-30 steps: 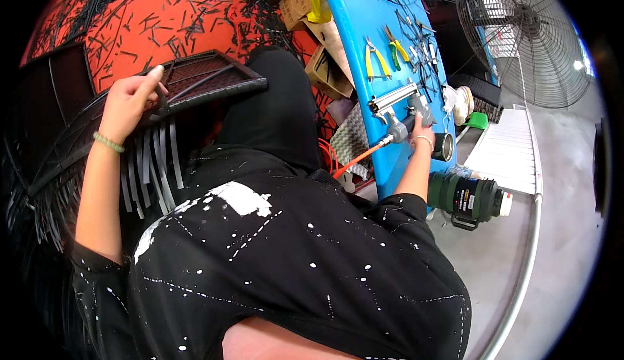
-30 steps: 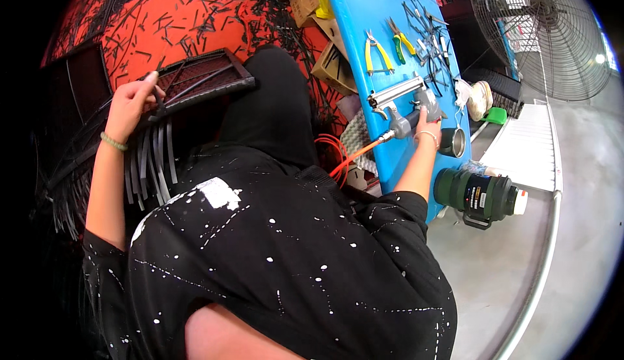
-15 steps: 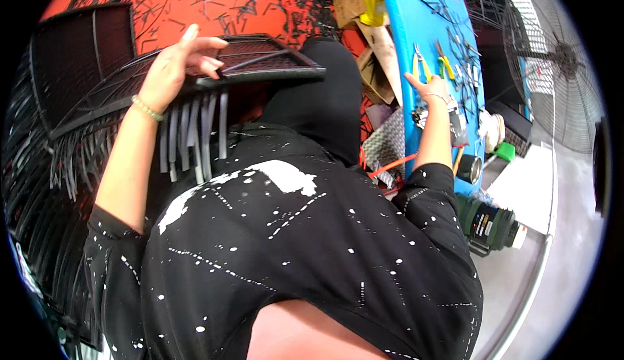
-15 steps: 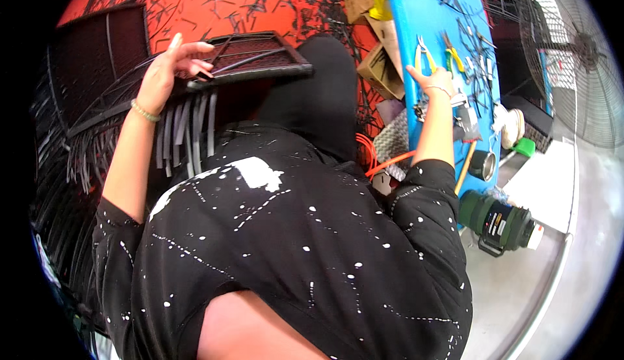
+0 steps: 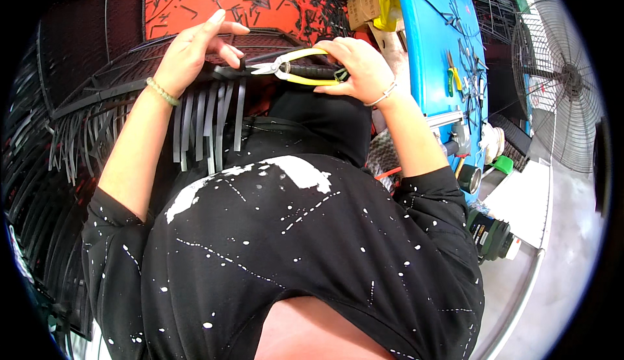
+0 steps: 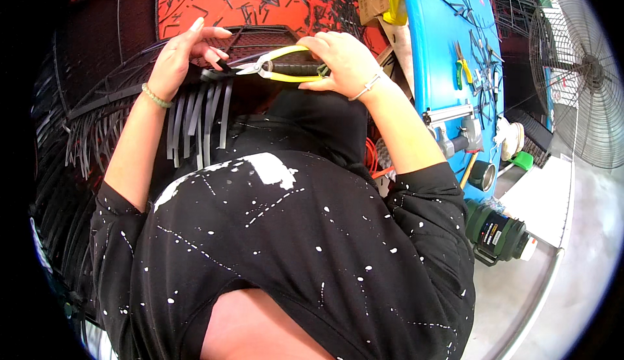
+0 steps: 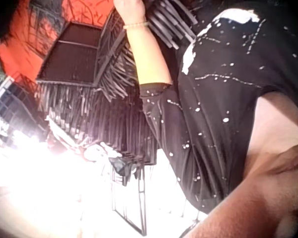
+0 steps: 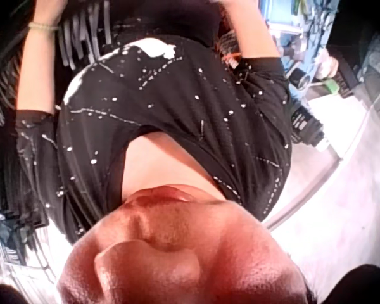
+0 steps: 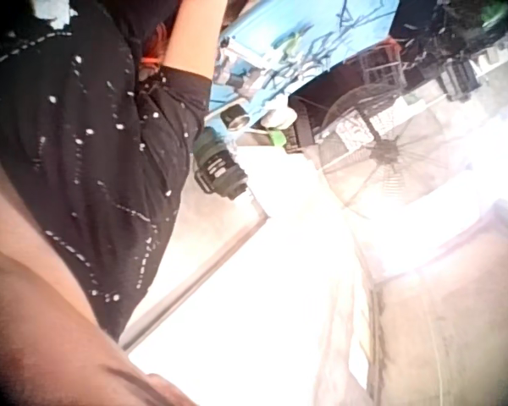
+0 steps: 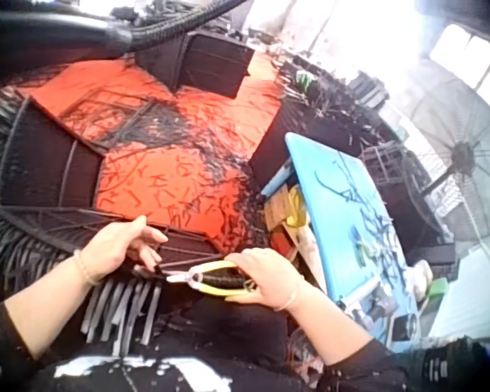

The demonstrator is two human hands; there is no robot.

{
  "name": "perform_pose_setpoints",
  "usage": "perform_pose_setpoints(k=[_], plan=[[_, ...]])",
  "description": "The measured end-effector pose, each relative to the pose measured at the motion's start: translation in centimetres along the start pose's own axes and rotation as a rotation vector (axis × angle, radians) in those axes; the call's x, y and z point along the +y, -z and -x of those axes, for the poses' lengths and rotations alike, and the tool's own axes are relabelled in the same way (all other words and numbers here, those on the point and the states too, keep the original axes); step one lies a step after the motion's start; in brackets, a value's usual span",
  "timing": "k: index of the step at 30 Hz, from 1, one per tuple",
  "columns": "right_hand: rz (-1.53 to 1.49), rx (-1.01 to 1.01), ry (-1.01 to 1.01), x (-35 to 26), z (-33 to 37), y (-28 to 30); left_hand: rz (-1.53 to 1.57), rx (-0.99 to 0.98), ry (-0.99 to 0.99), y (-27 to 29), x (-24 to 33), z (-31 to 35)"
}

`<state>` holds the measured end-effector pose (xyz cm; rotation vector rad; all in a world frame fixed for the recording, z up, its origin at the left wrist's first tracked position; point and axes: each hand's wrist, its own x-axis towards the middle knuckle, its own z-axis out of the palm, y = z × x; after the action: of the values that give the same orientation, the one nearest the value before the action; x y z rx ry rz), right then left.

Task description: The person assembles a fan blade by inserting black plastic strips into a frame and securing them with a pneumatic nail gun. They trim excess material with pliers and occasionally use a hammer to adjust the frame, repeating the process for multiple strips.

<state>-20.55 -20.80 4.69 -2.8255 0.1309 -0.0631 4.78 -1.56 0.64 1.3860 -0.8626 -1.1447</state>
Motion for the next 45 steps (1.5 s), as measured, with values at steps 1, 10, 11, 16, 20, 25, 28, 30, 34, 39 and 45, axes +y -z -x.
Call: perform_pose_setpoints(k=[1, 10, 11, 16, 20, 25, 28, 30, 34, 39, 45], plan=[[0.013, -0.001, 0.026, 0.1, -0.4, -0.1, 0.015, -0.003, 0.003, -0.2, -0.1, -0.1], [0.053, -0.003, 0.071, -0.8, -1.2, -0.3, 0.005, -0.025, -0.025, -0.2, 0.0, 0.0], [0.055, -0.022, 0.047, -0.9, -1.1, 0.0, -0.003, -0.018, -0.025, -0.3, 0.2, 0.1], [0.044, 0.001, 0.024, -0.3, -0.6, 0.2, -0.001, -0.006, 0.007, -0.7, 0.7, 0.3], [0.095, 0.004, 0.066, -0.4, -1.2, 0.2, 0.013, -0.043, 0.015, -0.2, 0.2, -0.1], [0.253, 0.031, 0.165, -0.7, -2.2, 0.8, -0.038, 0.031, -0.125, 0.2, -1.6, -1.0], [0.245, 0.053, 0.177, -0.5, -2.0, 0.6, 0.039, 0.158, -0.220, -0.5, -1.6, -1.1], [0.242, 0.101, 0.105, -0.4, -1.3, 0.2, -0.004, 0.259, -0.220, -0.6, -1.2, -1.2], [0.117, 0.305, -0.059, 0.2, 0.1, -1.0, -0.112, 0.461, -0.244, 0.2, -1.8, -0.9], [0.220, 0.457, -0.380, 4.3, 4.3, -0.2, -0.735, 0.162, -0.451, 0.0, -0.7, 1.1], [0.284, 0.454, -0.994, 13.7, 13.9, 0.2, -1.062, -0.189, -0.507, -0.7, 1.6, 3.6]])
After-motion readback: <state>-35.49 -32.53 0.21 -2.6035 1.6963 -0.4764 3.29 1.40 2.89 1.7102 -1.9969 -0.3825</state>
